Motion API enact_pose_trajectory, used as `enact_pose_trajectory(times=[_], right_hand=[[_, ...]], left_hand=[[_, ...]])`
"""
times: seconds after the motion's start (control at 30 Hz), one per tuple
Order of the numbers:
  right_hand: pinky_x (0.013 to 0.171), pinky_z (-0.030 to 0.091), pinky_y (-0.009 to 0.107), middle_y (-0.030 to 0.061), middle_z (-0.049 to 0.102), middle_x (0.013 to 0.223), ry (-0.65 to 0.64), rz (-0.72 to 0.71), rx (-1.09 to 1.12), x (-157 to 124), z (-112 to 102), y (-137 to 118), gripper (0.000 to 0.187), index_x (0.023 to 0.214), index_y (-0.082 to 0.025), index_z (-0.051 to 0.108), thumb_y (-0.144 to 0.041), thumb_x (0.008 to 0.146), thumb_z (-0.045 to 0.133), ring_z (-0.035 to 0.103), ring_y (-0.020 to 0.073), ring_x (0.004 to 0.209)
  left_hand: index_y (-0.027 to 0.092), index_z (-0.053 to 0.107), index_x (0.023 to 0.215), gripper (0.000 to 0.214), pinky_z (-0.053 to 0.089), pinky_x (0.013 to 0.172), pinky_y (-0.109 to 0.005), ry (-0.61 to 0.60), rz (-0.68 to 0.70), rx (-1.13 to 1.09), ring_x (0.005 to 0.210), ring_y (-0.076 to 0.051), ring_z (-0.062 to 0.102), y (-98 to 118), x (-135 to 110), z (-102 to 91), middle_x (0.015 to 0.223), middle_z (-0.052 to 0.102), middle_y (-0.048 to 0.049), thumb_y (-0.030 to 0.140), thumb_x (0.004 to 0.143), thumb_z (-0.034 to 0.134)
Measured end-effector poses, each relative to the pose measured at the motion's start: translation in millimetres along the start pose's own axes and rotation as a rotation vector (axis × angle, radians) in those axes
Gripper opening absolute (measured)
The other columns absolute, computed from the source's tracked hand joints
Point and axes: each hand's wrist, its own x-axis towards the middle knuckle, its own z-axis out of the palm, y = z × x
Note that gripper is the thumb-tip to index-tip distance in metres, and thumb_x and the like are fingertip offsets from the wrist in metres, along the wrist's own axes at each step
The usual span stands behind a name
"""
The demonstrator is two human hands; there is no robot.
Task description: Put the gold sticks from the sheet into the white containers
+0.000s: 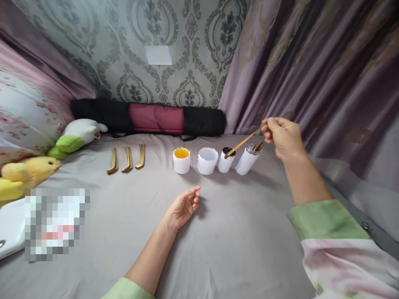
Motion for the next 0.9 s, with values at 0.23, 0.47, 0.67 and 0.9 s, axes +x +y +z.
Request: enact_pose_trajectory(times=[0.23,0.47,0.67,0.9], right_hand=[[0.033,0.028,0.016,-0.0004,0.052,0.057,0.129,-0.122,-0.100,22,1,-5,0.021,0.071,-0.017,0.057,-0.034,0.079,0.050,0.037,0.0038,0.037],[0.038,0.034,0.019,0.0016,0.057,0.059,0.111,-0.199,-0.222,36,7,9,0.023,0.074,-0.014,0.060,-0.033,0.080,0.049,0.044,0.0057,0.040],[0.038,0.033,0.018,0.0007,0.057,0.058,0.036,-0.206,-0.253,34,21,16,0.021,0.074,-0.014,0.060,-0.031,0.080,0.048,0.042,0.0046,0.038],[0.040,0.034,0.017,0.0015,0.060,0.061,-0.111,-0.196,-0.328,31,32,32,0.021,0.074,-0.014,0.060,-0.032,0.078,0.049,0.044,0.0044,0.041]], left_hand=[[0.010,0.057,0.091,0.018,0.043,0.048,-0.016,0.000,-0.010,-0.032,0.054,-0.004,0.048,2,0,0.4,0.071,0.053,-0.0008,0.014,0.074,0.058],[0.011,0.057,0.092,0.019,0.043,0.048,-0.016,-0.006,-0.011,-0.049,0.055,-0.004,0.048,2,0,-1.0,0.072,0.053,-0.0010,0.014,0.073,0.058],[0.010,0.056,0.092,0.019,0.042,0.047,-0.016,-0.011,-0.010,-0.049,0.054,-0.004,0.048,2,0,-1.6,0.071,0.052,-0.0006,0.014,0.074,0.057],[0.011,0.056,0.092,0.018,0.042,0.047,-0.016,0.001,-0.012,-0.051,0.054,-0.004,0.049,2,0,-1.0,0.071,0.052,-0.0003,0.014,0.075,0.056]])
